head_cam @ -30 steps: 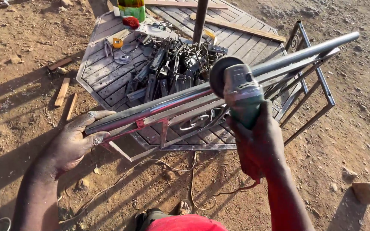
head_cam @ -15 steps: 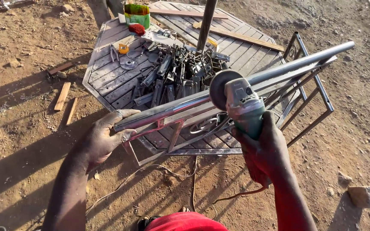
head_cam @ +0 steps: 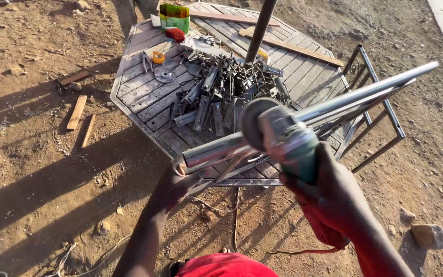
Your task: Grinding and smoothing the welded joints of a decorative metal frame using a handheld angle grinder.
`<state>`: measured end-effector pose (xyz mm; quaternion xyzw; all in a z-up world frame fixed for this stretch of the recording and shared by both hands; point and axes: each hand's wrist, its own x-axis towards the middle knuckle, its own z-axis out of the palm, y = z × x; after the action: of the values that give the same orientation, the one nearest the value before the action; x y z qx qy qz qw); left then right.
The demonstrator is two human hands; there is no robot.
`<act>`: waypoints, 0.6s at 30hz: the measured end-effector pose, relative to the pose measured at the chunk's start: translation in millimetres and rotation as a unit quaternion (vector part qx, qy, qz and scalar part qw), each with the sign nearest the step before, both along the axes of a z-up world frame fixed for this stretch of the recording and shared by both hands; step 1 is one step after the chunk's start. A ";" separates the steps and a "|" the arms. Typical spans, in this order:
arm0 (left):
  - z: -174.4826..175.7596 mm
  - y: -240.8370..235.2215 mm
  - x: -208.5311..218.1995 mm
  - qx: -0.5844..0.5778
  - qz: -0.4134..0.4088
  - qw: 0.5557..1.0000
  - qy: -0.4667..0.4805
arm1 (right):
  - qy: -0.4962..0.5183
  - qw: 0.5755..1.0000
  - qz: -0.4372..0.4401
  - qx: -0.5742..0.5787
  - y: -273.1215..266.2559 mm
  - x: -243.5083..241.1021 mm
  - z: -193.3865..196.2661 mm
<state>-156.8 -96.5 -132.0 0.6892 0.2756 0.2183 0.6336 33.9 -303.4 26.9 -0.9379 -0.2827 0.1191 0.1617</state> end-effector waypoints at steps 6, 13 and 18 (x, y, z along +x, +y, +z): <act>-10.2 -1.6 -2.2 0.027 -0.030 0.998 -0.057 | -0.075 0.956 0.220 -0.181 27.0 -39.3 57.3; -25.4 -17.4 -6.5 0.108 -0.016 0.993 -0.049 | -0.068 0.966 0.074 -0.240 30.8 32.0 86.2; -29.3 -21.3 -7.5 0.122 -0.038 0.986 -0.107 | 0.025 0.985 -0.068 -0.155 -10.0 136.4 80.1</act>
<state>-164.3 -117.8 -161.3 0.7440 0.1510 0.2982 0.5786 170.3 -313.4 107.0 -0.9654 -0.1923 0.1736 0.0290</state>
